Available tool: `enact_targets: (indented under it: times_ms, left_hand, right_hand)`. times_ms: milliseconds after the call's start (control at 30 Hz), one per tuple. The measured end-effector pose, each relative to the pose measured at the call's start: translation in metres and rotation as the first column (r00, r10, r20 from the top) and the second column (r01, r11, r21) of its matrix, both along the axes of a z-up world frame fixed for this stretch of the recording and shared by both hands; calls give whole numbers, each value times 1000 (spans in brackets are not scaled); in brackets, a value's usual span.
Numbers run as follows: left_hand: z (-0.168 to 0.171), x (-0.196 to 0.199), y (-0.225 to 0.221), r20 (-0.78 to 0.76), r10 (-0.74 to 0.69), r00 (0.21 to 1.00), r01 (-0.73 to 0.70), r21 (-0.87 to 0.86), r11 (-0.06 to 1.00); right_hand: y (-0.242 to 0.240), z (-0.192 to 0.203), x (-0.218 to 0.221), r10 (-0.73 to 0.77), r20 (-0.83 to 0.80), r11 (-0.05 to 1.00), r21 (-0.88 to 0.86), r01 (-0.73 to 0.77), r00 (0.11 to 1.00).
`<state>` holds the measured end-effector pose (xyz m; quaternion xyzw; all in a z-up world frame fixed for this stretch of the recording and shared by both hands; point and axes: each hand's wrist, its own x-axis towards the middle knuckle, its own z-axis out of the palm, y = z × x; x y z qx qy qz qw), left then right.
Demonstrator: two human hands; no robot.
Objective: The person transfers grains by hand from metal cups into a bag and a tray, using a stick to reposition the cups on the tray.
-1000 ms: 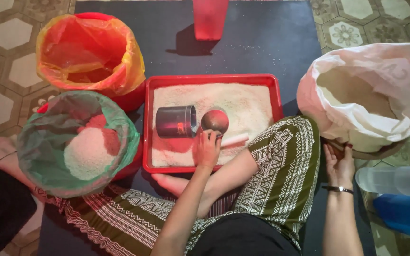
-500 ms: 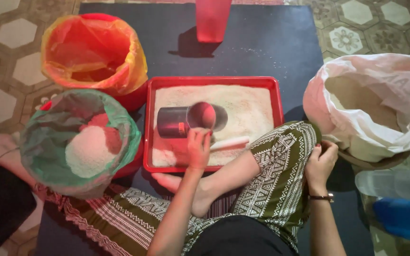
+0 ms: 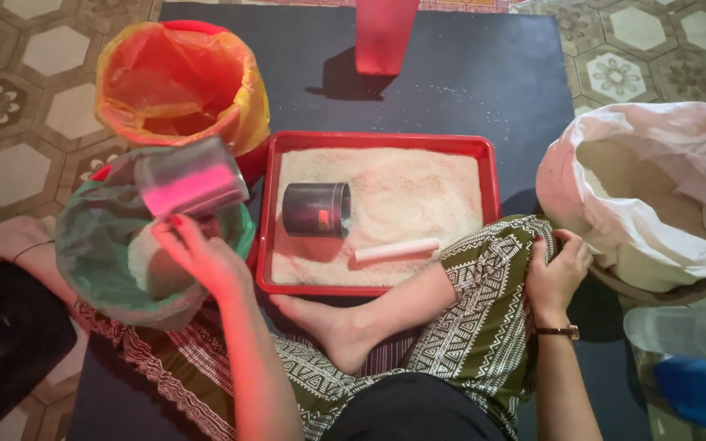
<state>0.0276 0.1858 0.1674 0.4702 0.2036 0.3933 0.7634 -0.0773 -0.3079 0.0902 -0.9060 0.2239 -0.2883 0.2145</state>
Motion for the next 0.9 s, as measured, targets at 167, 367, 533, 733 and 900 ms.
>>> enact_targets:
  times_ms: [167, 367, 533, 733, 900]
  left_hand:
    - [45, -9, 10, 103, -67, 992, 105, -421, 901]
    - [22, 1, 34, 97, -89, 991, 131, -661, 739]
    - [23, 1, 33, 90, -86, 992, 124, -679, 724]
    - [45, -5, -16, 75, -8, 997, 32, -327, 944]
    - [-23, -3, -52, -32, -116, 993, 113, 577, 809]
  right_hand:
    - [5, 5, 0, -14, 2, 1000, 6, 14, 1000]
    - [4, 3, 2, -18, -6, 1000, 11, 18, 1000]
    - [2, 0, 2, -39, -8, 999, -1, 39, 999]
    - [6, 5, 3, -43, -20, 999, -8, 43, 999]
    - [16, 13, 8, -7, -89, 976, -219, -13, 996]
